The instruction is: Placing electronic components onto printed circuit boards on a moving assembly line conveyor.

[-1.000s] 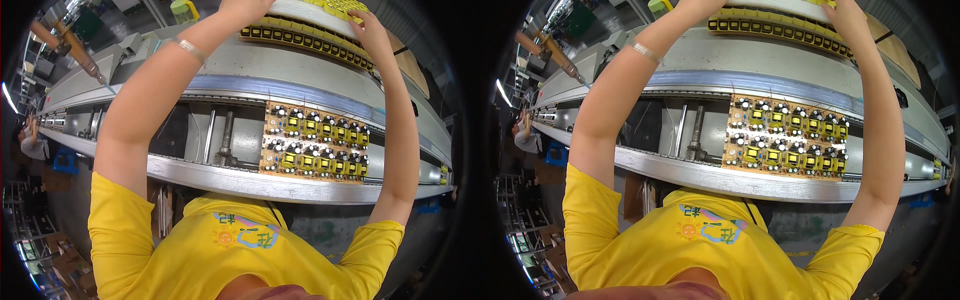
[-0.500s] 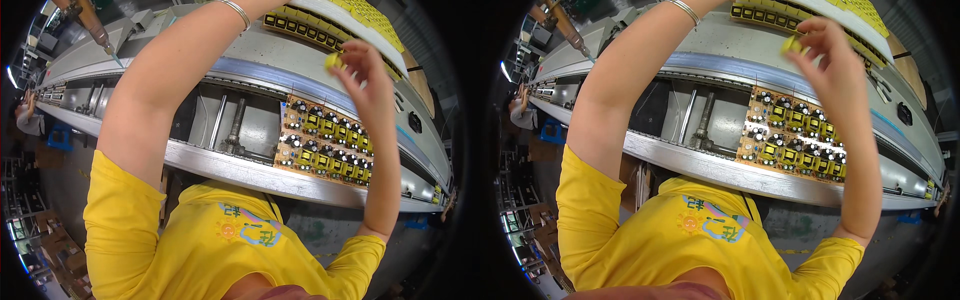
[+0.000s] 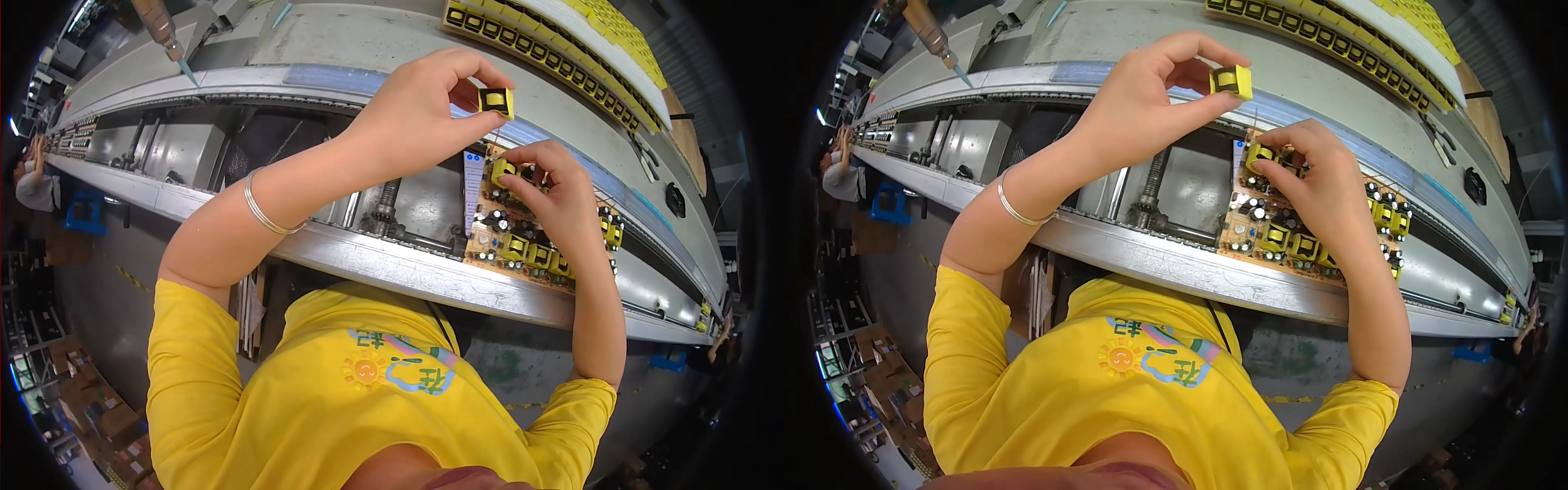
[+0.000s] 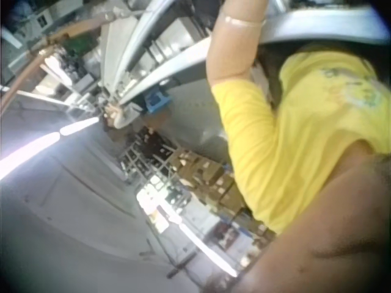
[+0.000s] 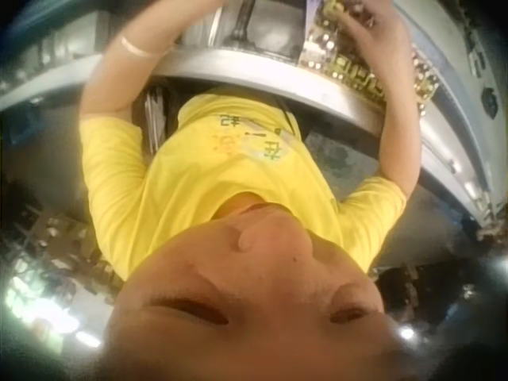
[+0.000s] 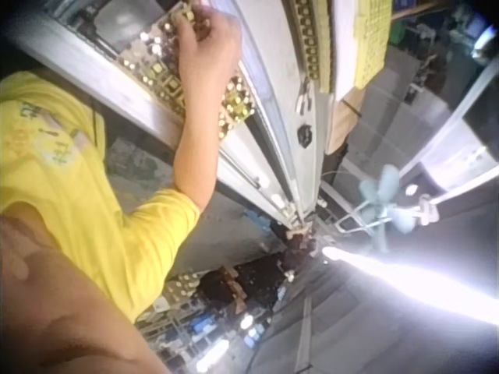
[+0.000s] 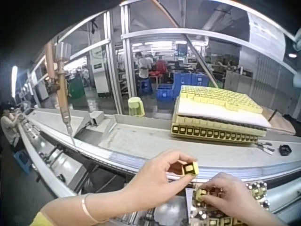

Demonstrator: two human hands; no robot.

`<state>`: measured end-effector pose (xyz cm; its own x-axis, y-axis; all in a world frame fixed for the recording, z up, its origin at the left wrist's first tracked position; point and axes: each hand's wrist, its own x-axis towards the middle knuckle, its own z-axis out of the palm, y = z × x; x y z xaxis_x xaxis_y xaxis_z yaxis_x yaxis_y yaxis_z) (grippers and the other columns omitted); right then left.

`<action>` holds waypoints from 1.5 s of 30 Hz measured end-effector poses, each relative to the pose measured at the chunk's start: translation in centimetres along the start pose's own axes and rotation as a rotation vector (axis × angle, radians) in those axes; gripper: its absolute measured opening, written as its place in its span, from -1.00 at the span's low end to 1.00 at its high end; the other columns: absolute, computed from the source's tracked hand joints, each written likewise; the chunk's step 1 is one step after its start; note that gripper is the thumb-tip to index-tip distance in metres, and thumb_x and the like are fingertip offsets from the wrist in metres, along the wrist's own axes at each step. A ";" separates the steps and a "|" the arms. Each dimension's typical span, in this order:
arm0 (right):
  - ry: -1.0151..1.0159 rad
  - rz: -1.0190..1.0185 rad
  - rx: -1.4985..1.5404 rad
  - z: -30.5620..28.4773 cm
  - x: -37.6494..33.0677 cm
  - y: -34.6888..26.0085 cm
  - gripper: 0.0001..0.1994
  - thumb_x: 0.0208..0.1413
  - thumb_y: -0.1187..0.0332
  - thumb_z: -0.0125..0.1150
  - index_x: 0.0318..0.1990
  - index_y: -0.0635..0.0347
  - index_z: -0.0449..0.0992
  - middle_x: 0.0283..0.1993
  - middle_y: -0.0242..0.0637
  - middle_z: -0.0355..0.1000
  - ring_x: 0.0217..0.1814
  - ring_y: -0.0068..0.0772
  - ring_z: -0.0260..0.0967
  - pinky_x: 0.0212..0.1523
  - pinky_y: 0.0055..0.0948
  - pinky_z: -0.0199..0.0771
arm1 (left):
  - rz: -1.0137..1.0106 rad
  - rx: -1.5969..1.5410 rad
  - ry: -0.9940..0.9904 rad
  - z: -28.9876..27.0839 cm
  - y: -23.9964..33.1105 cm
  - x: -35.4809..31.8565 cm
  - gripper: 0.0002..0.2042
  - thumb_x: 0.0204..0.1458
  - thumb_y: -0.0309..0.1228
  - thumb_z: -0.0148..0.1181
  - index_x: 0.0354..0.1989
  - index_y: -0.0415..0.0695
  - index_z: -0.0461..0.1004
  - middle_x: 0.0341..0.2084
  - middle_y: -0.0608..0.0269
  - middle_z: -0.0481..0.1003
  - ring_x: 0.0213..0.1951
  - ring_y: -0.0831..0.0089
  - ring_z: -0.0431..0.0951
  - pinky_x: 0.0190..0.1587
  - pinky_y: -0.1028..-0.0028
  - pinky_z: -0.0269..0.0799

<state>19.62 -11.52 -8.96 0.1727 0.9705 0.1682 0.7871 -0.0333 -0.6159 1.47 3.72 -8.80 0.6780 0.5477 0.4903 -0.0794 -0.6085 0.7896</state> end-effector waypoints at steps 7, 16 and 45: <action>-0.004 -0.045 -0.096 0.6 -0.4 0.1 -0.73 0.02 0.48 0.47 -0.08 0.22 0.67 -0.28 -0.29 0.47 -0.33 -0.39 0.36 -0.26 -0.42 0.40 | -0.133 0.007 -0.065 -0.7 0.7 -0.7 -0.71 0.08 -0.35 0.40 -0.02 -0.11 0.62 -0.34 0.37 0.58 -0.30 0.59 0.52 -0.17 0.52 0.49; -0.040 -0.051 -0.167 0.2 -0.6 -0.7 -0.80 0.05 0.48 0.44 -0.15 0.26 0.67 -0.29 -0.18 0.46 -0.23 -0.12 0.46 -0.20 -0.25 0.47 | -0.086 0.033 -0.079 -0.5 0.3 -0.9 -0.69 0.05 -0.35 0.40 -0.02 -0.11 0.62 -0.37 0.34 0.56 -0.29 0.57 0.52 -0.19 0.51 0.48; -0.013 -0.094 -0.216 -0.5 -1.4 0.6 -0.81 0.09 0.52 0.40 -0.12 0.23 0.67 -0.31 -0.20 0.46 -0.28 -0.18 0.48 -0.23 -0.29 0.50 | -0.288 -0.355 -0.344 0.5 -0.1 -1.0 -0.66 0.06 -0.27 0.48 -0.06 -0.19 0.63 -0.37 0.43 0.58 -0.31 0.67 0.48 -0.23 0.59 0.43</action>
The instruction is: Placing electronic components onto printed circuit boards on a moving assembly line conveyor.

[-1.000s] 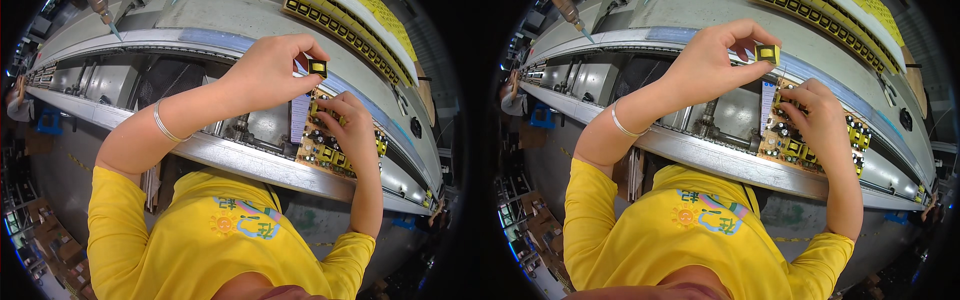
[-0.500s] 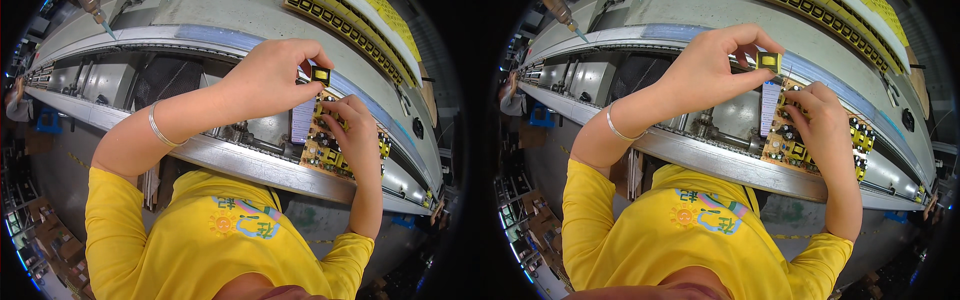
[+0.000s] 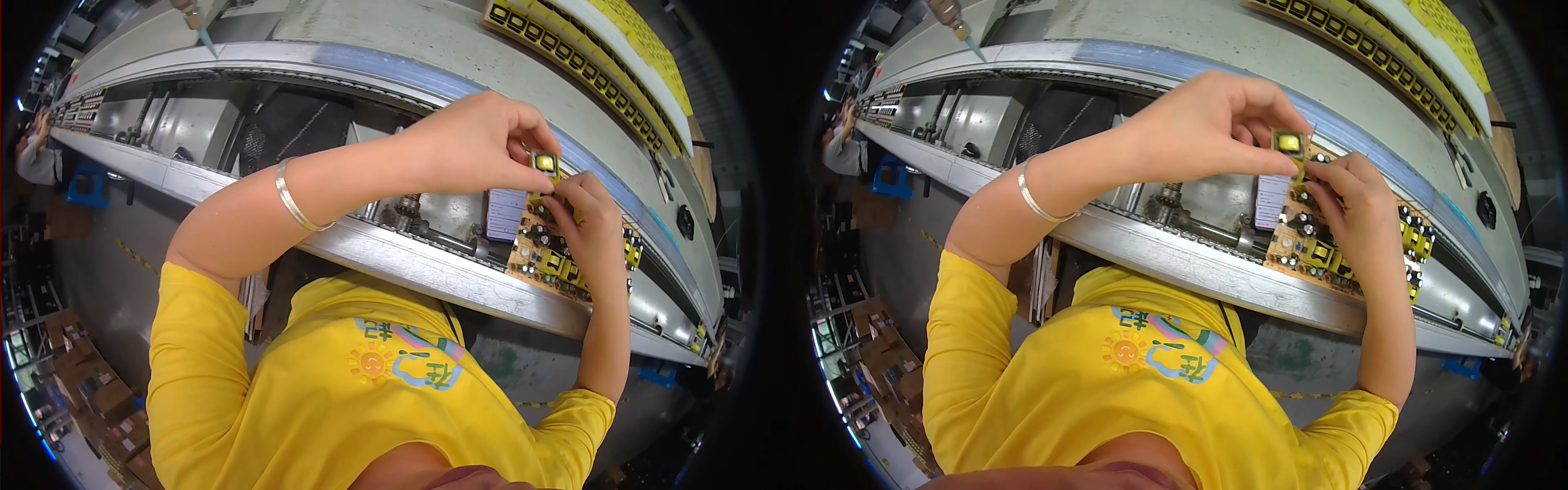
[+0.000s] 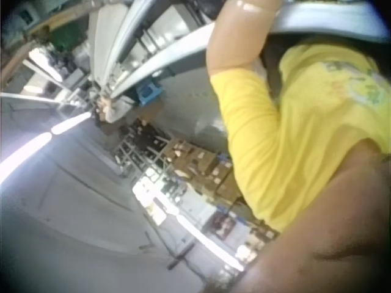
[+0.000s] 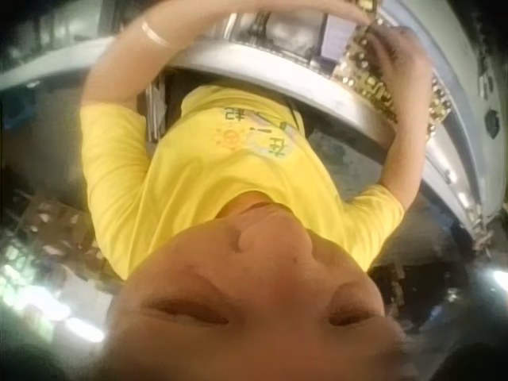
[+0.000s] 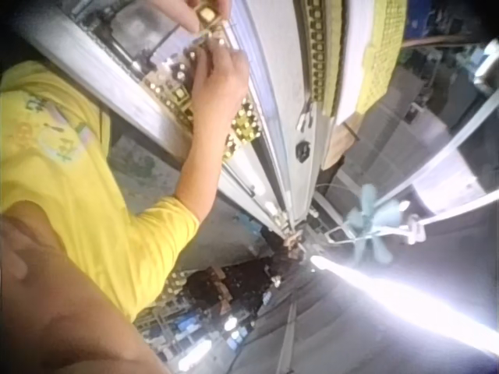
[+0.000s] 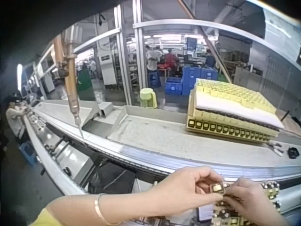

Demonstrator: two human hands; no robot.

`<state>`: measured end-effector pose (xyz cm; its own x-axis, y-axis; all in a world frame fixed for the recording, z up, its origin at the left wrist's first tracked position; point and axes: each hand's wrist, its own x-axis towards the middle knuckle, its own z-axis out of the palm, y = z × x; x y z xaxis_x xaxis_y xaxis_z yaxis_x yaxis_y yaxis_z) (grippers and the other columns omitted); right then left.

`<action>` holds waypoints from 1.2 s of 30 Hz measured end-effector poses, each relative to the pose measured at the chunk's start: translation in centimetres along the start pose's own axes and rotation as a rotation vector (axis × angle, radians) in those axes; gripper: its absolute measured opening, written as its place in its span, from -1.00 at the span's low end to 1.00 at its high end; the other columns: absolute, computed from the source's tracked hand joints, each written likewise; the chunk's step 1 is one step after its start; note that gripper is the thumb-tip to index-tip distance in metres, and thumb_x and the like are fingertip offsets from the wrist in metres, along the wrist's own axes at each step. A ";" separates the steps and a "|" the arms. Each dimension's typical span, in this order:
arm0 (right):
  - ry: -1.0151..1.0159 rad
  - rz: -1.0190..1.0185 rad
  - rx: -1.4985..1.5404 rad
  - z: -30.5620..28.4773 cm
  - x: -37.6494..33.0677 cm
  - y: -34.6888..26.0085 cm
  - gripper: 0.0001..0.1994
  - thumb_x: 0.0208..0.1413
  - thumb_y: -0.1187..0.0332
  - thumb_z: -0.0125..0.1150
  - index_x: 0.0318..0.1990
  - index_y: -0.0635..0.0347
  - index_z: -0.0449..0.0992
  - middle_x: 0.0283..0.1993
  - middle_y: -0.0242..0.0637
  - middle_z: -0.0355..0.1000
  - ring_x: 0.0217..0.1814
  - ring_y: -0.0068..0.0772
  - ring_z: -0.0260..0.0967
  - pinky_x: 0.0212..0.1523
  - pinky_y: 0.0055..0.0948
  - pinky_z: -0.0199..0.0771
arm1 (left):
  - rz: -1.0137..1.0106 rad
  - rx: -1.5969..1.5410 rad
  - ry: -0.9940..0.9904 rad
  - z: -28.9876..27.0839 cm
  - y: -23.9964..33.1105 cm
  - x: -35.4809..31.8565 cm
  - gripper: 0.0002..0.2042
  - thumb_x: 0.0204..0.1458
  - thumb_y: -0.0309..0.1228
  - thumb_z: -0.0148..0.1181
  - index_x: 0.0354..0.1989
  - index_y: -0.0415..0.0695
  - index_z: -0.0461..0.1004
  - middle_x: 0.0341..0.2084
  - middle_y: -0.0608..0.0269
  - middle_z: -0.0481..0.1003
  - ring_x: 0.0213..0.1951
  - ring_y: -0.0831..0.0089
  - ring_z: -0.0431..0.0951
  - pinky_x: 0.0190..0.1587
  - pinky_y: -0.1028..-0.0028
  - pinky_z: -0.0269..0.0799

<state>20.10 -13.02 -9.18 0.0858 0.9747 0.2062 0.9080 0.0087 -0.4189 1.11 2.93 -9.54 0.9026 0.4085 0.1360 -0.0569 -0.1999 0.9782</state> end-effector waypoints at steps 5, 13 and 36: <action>-0.021 -0.020 -0.013 -0.8 -0.1 0.0 -0.79 0.12 0.50 0.37 -0.08 0.21 0.67 -0.24 -0.19 0.51 -0.28 -0.20 0.48 -0.22 -0.31 0.49 | -0.117 -0.083 -0.097 0.1 -0.4 -0.1 -0.58 0.04 -0.21 0.54 -0.04 -0.24 0.62 -0.30 0.40 0.61 -0.25 0.67 0.51 -0.18 0.60 0.43; 0.091 -0.044 0.375 -1.5 -0.6 -4.4 -0.70 0.12 0.51 0.34 0.04 0.17 0.66 -0.06 -0.29 0.53 -0.18 -0.42 0.45 -0.17 -0.47 0.40 | -0.163 -0.313 -0.213 2.0 -1.2 -0.7 -0.47 -0.02 0.01 0.54 -0.13 -0.22 0.61 -0.29 0.29 0.59 -0.27 0.59 0.50 -0.16 0.57 0.44; -0.054 0.135 0.039 -1.5 -6.0 -3.3 -0.75 0.02 0.53 0.45 -0.12 0.26 0.64 -0.25 -0.30 0.48 -0.21 -0.36 0.47 -0.20 -0.43 0.46 | -0.152 -0.194 -0.098 2.2 -0.3 -0.9 -0.47 0.02 0.07 0.49 -0.17 -0.22 0.65 -0.38 0.35 0.55 -0.31 0.61 0.48 -0.21 0.56 0.44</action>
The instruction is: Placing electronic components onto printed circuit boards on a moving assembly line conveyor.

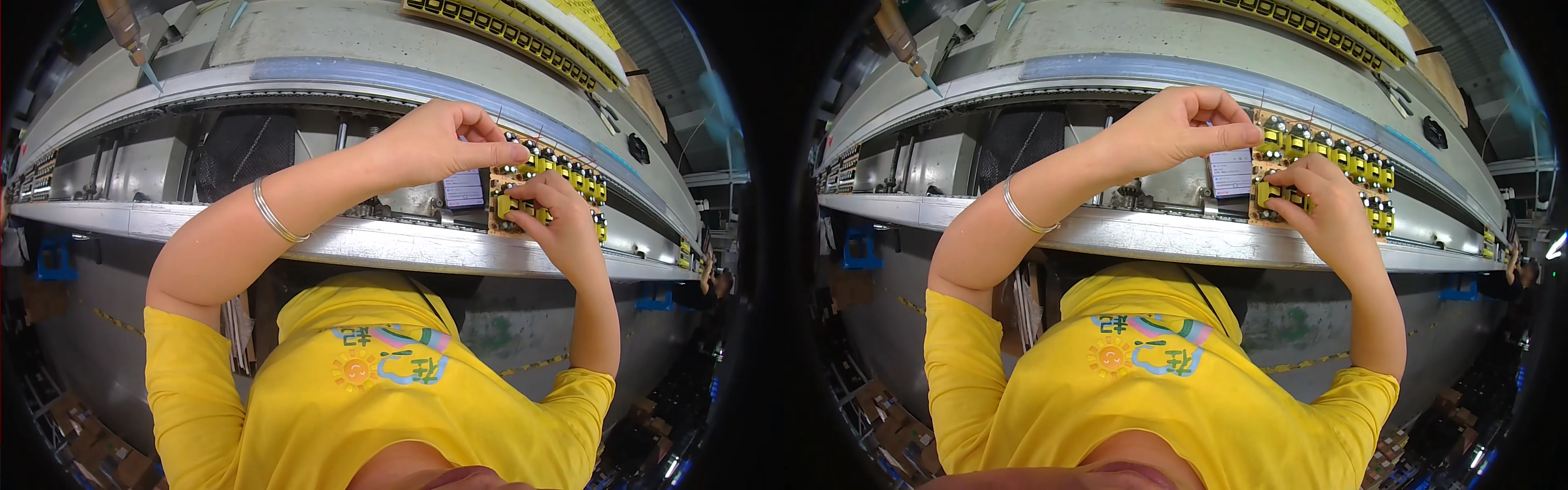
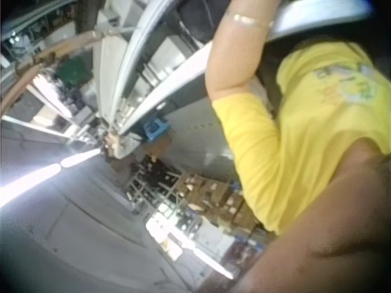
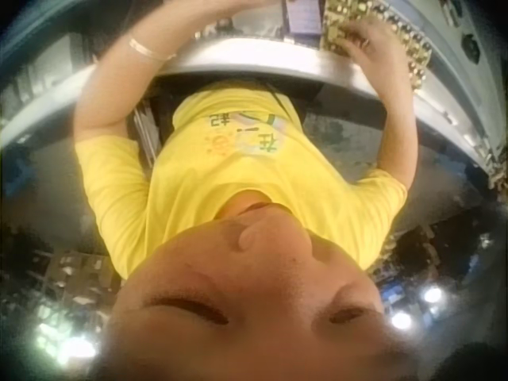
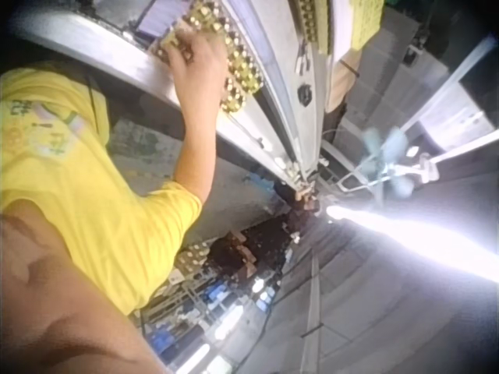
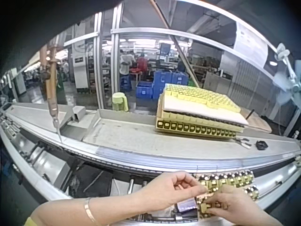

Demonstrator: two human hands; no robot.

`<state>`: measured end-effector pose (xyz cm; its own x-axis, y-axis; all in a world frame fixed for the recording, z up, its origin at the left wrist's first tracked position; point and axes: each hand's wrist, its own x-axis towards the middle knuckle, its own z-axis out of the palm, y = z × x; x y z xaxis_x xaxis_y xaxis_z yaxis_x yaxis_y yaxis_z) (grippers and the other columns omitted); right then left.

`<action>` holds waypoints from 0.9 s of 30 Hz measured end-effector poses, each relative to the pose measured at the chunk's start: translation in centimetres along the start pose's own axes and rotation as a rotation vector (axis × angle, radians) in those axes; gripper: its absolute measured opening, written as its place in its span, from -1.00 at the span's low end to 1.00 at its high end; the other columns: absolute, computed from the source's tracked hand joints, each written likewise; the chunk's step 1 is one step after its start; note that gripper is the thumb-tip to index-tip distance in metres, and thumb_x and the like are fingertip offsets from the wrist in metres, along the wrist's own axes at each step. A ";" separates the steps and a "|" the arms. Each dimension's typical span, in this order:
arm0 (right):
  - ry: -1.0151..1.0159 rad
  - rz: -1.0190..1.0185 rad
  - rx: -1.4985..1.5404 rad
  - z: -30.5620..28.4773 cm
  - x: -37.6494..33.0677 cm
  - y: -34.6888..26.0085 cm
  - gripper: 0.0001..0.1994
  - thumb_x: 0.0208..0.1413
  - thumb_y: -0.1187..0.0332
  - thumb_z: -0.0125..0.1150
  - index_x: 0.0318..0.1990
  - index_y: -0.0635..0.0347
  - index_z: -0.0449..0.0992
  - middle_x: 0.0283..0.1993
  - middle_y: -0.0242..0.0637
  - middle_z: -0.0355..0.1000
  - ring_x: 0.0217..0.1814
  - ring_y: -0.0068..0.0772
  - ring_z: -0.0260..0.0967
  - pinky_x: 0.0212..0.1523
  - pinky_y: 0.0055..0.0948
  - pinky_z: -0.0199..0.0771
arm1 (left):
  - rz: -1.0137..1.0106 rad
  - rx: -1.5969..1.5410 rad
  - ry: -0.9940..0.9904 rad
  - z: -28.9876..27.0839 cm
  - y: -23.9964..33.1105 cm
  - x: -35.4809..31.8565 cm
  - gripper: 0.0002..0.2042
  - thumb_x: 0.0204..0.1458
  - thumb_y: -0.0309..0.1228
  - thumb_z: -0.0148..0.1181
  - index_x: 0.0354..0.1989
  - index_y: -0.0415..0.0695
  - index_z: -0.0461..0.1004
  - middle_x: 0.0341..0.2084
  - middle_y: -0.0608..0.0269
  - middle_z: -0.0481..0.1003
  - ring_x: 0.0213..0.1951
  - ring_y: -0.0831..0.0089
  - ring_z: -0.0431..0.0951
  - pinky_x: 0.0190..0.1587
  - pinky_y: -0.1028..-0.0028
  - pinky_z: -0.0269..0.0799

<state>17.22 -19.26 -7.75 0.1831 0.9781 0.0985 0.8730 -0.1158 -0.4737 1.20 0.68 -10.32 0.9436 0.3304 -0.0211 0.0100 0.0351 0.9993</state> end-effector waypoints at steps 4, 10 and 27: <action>-0.008 -0.026 -0.084 -0.2 -0.2 -0.9 -0.77 -0.02 0.52 0.47 -0.17 0.28 0.65 -0.23 -0.24 0.50 -0.15 -0.21 0.51 -0.16 -0.31 0.51 | 0.018 0.021 -0.008 0.1 -0.1 0.0 -0.50 0.02 0.05 0.50 -0.19 -0.21 0.65 -0.40 0.37 0.56 -0.32 0.63 0.48 -0.22 0.56 0.44; -0.026 -0.079 -0.194 -0.1 0.0 -1.2 -0.77 -0.06 0.51 0.48 -0.19 0.27 0.67 -0.23 -0.19 0.49 -0.14 -0.12 0.50 -0.12 -0.23 0.52 | 0.014 0.040 -0.019 0.1 -0.3 0.1 -0.51 0.02 0.03 0.51 -0.19 -0.21 0.65 -0.40 0.37 0.58 -0.33 0.63 0.48 -0.23 0.56 0.44; 0.007 -0.049 -0.234 0.5 -1.7 -2.8 -0.82 0.14 0.47 0.33 -0.12 0.33 0.64 -0.26 -0.06 0.45 -0.18 0.06 0.42 -0.12 -0.11 0.41 | 0.173 0.079 0.014 -0.2 -2.2 0.6 -0.50 -0.03 0.03 0.53 -0.27 -0.24 0.65 -0.37 0.22 0.65 -0.30 0.48 0.61 -0.22 0.49 0.54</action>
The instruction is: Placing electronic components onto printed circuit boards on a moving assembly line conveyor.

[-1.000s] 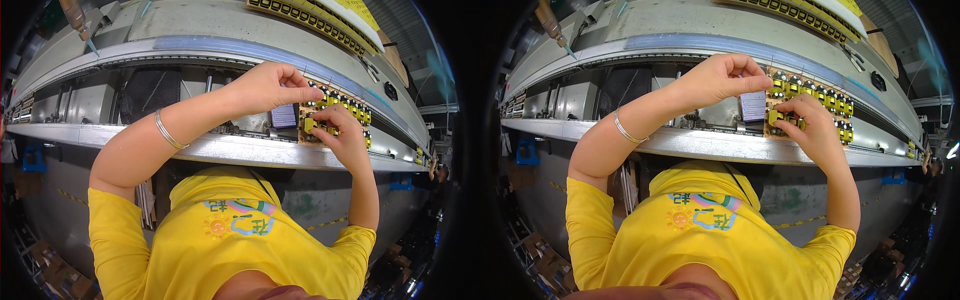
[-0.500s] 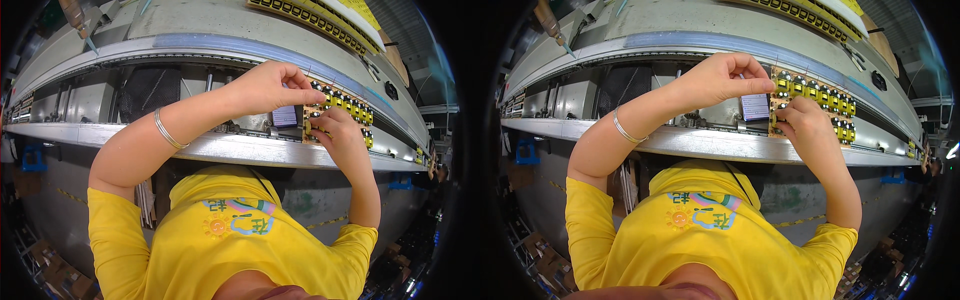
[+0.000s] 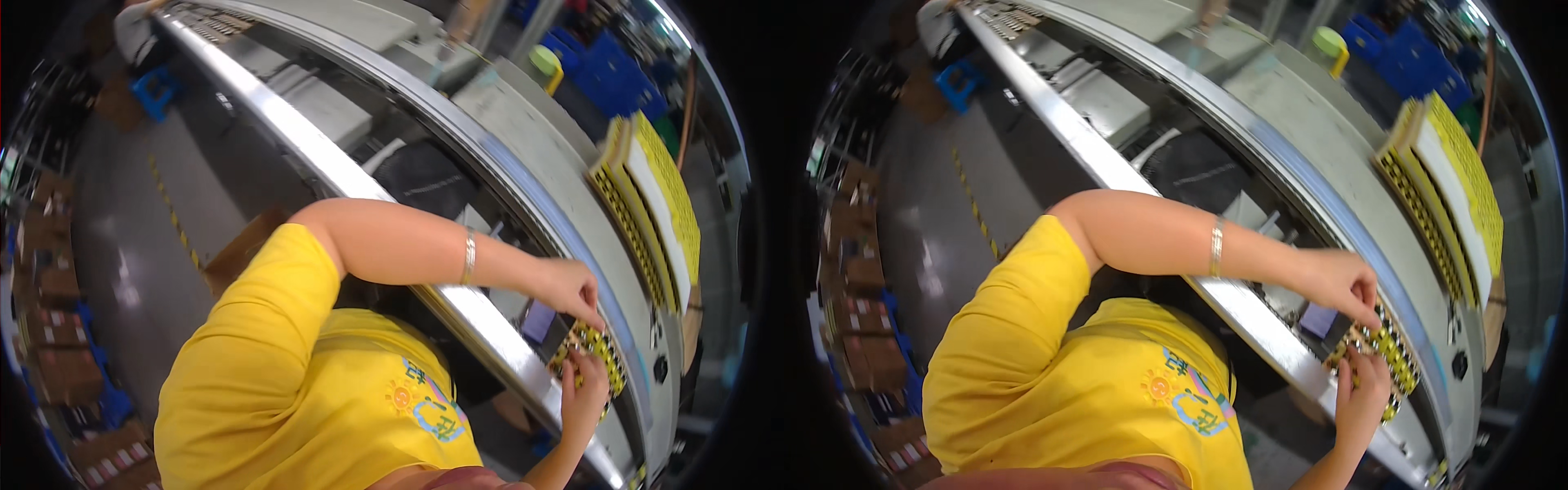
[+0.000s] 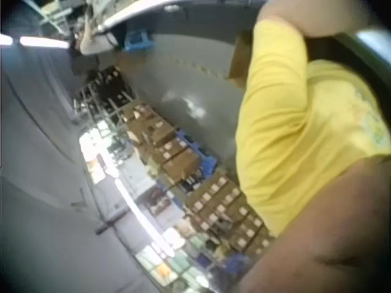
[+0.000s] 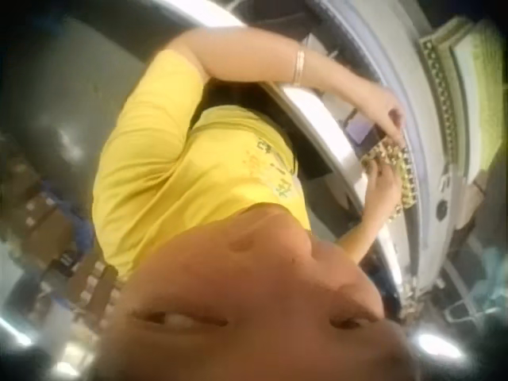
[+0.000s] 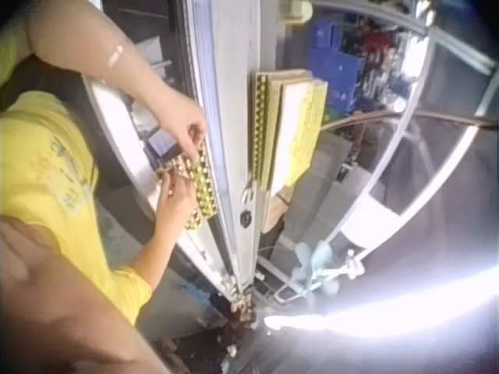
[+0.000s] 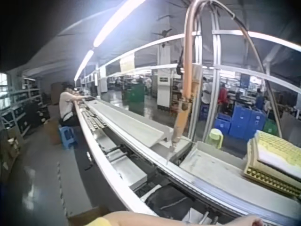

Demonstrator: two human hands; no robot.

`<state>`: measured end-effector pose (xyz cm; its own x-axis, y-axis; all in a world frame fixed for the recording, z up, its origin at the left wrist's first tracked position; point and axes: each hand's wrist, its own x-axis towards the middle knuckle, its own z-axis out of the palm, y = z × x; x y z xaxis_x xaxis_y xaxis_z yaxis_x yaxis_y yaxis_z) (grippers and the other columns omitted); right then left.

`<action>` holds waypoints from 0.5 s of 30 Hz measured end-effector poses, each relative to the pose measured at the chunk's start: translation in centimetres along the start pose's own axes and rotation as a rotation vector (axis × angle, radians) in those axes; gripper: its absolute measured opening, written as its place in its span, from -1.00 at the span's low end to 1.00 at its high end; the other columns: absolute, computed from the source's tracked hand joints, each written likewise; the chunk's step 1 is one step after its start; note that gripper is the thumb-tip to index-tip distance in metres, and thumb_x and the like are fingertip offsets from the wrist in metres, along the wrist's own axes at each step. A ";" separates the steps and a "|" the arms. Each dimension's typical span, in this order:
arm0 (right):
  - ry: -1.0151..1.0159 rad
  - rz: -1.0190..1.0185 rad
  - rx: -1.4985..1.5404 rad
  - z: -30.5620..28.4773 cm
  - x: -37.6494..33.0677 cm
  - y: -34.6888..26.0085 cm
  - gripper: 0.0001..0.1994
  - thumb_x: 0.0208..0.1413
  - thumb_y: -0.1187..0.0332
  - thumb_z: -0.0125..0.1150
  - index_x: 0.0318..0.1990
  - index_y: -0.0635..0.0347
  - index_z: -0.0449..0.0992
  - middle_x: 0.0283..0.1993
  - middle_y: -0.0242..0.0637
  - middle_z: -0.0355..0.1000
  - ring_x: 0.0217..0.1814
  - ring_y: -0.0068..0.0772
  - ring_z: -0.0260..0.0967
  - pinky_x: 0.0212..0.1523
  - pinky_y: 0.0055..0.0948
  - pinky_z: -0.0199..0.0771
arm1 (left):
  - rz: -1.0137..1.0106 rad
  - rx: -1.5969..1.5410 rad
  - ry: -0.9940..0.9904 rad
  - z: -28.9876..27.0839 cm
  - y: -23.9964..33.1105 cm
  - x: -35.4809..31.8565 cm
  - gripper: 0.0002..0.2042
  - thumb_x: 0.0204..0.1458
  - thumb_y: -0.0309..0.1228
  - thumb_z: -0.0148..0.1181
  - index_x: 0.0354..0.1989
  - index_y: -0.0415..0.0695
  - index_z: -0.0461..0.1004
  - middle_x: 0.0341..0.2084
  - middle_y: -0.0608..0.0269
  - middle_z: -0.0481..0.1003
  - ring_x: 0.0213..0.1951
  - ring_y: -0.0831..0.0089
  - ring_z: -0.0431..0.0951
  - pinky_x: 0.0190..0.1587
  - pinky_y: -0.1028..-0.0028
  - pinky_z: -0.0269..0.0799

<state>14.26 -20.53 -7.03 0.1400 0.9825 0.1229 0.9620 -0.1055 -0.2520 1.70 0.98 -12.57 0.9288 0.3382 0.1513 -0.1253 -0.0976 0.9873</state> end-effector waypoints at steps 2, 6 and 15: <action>0.028 -0.014 -0.025 0.5 -0.2 -0.1 -0.80 0.14 0.46 0.33 -0.10 0.34 0.62 -0.23 -0.06 0.45 -0.17 0.07 0.42 -0.11 -0.10 0.40 | 0.019 0.028 0.053 -0.2 -0.2 -0.2 -0.51 -0.04 0.03 0.53 -0.28 -0.23 0.65 -0.38 0.23 0.64 -0.31 0.48 0.61 -0.23 0.49 0.53; 0.059 0.028 -0.095 1.9 -0.4 0.5 -0.80 0.16 0.46 0.31 -0.09 0.35 0.59 -0.18 -0.02 0.45 -0.13 0.09 0.42 -0.11 -0.07 0.39 | 0.069 0.070 0.091 -0.2 -0.1 -0.1 -0.51 -0.05 0.03 0.54 -0.32 -0.22 0.64 -0.41 0.25 0.63 -0.35 0.48 0.60 -0.27 0.49 0.52; -0.022 0.160 -0.159 -0.2 -1.3 1.1 -0.74 0.18 0.25 0.32 -0.23 0.31 0.56 -0.12 0.21 0.44 -0.07 0.26 0.37 0.01 0.14 0.34 | 0.095 0.126 0.131 -0.4 0.3 -0.3 -0.54 -0.06 0.02 0.54 -0.35 -0.20 0.62 -0.44 0.25 0.62 -0.38 0.45 0.59 -0.30 0.47 0.50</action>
<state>15.15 -21.95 -7.23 0.2899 0.9543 0.0723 0.9532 -0.2810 -0.1116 1.19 1.26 -12.31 0.8606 0.4397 0.2571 -0.1583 -0.2488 0.9555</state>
